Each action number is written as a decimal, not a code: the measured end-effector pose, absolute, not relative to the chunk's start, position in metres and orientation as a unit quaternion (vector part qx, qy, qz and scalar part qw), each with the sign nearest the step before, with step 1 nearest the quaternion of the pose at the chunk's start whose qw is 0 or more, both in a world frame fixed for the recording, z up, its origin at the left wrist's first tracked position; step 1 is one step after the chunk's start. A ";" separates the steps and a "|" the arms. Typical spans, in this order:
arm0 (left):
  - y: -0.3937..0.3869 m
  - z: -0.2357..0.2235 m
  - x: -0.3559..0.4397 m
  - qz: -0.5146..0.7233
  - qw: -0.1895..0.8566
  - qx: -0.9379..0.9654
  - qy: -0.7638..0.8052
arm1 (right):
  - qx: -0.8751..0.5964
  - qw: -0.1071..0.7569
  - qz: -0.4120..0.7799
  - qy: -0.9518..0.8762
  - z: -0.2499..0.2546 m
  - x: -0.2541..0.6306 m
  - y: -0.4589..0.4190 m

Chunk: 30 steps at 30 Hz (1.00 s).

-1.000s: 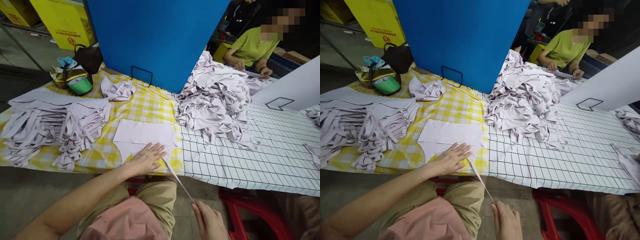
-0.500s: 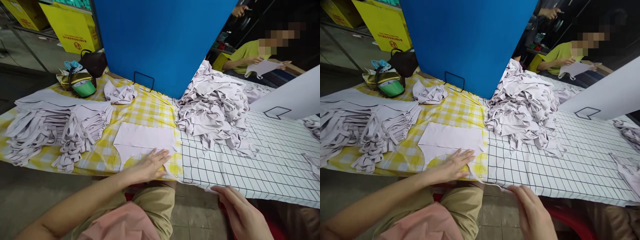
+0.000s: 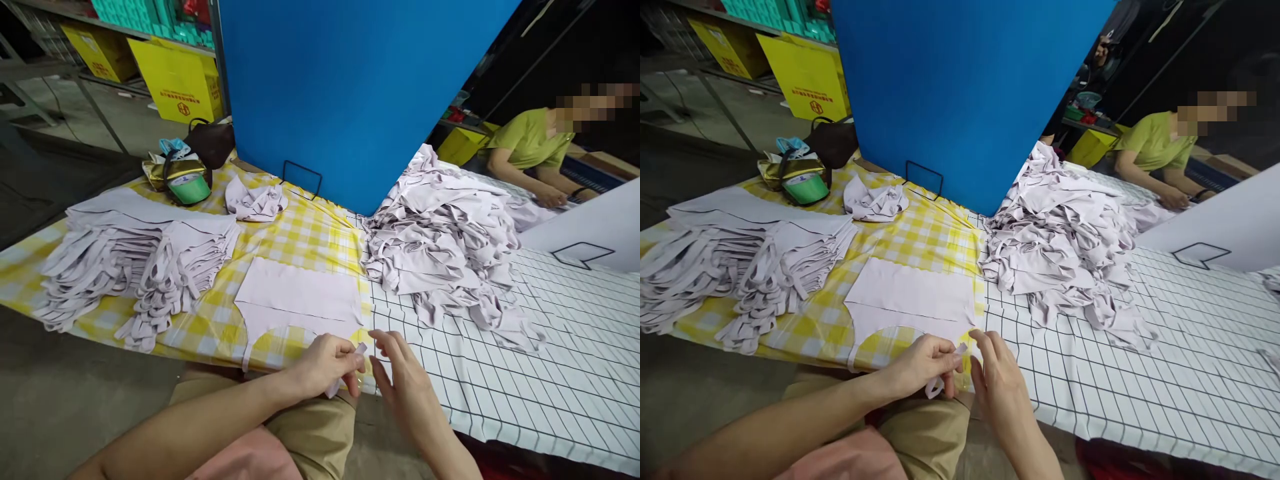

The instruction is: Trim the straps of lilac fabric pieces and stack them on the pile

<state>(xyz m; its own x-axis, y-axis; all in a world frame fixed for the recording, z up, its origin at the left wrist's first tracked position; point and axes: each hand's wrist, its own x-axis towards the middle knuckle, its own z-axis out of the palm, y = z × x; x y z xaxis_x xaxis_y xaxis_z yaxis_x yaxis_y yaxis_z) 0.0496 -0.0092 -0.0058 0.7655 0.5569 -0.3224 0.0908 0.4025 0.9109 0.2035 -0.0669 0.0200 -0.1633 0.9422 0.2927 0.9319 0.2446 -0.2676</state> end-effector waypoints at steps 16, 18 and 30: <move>0.019 -0.022 0.038 0.197 0.502 0.749 0.384 | -0.615 0.289 -0.012 -0.733 -0.027 0.186 -0.045; 0.032 -0.029 0.032 0.197 0.341 0.831 0.393 | -0.653 0.323 0.042 -0.684 -0.033 0.185 -0.040; 0.074 -0.040 0.033 0.063 0.056 0.973 0.215 | -0.719 0.392 0.267 -0.509 -0.044 0.182 -0.017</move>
<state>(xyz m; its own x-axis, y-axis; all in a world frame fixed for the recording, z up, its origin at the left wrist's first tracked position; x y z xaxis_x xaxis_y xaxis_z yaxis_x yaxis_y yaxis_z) 0.0332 0.0736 -0.0403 0.8999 0.4247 0.0992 0.4104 -0.9016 0.1368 0.1820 -0.0168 -0.0438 0.3402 0.9402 0.0155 0.5223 -0.1752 -0.8346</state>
